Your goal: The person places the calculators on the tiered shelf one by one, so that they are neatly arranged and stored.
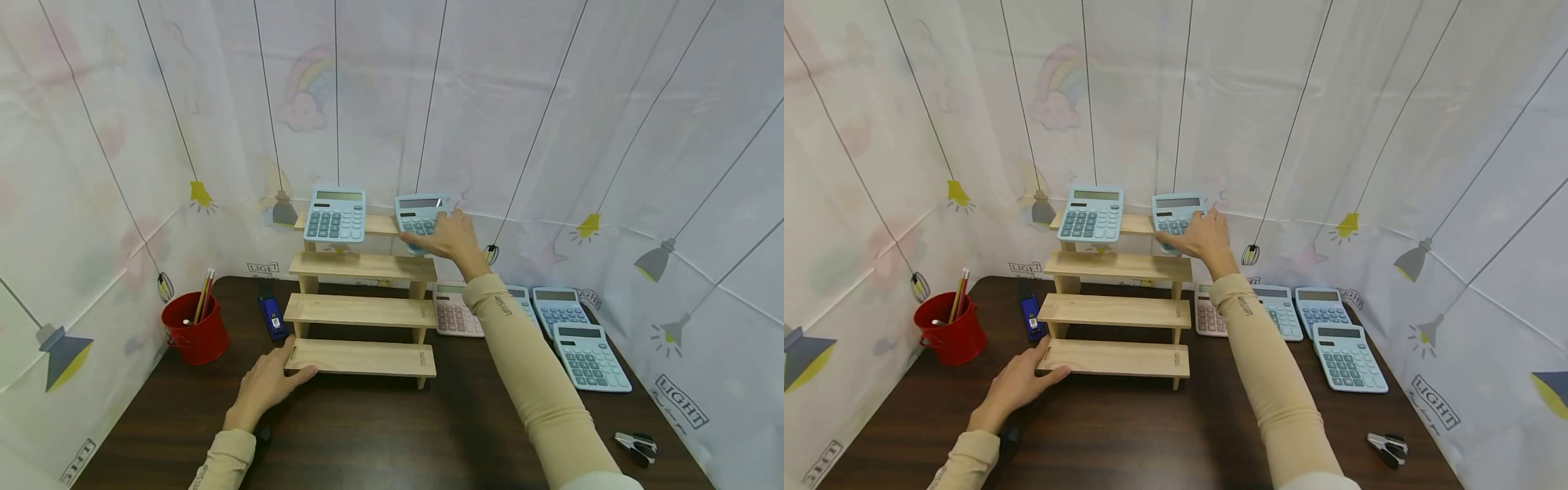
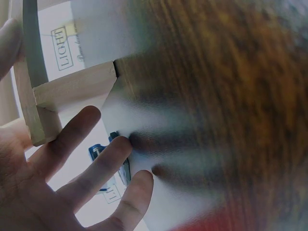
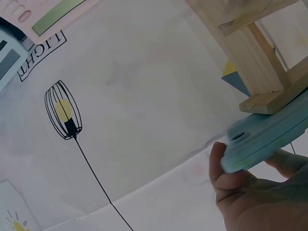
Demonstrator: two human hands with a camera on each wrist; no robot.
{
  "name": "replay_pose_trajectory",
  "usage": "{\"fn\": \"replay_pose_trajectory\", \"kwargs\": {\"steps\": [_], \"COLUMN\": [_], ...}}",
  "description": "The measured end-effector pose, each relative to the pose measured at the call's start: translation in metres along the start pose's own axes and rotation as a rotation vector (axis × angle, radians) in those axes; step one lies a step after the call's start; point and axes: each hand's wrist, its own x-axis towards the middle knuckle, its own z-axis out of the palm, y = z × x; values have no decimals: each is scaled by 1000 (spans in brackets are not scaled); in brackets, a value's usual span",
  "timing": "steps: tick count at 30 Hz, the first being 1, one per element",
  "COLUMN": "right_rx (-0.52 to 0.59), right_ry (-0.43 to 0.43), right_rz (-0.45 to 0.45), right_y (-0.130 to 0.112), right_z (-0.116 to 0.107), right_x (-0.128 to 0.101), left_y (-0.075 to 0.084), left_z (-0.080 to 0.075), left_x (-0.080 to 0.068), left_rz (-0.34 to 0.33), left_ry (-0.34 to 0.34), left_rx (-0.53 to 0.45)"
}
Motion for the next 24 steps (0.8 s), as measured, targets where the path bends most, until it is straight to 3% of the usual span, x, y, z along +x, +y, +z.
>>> {"fn": "replay_pose_trajectory", "kwargs": {"steps": [8,24], "right_rx": [141,110], "right_ry": [-82,-3], "right_rz": [5,15], "right_y": [-4,-26], "right_z": [1,9], "right_x": [3,9], "left_y": [0,2], "left_z": [-1,-2], "left_x": [-1,0], "left_rz": [-5,-10], "left_ry": [-1,-3], "left_rx": [8,9]}}
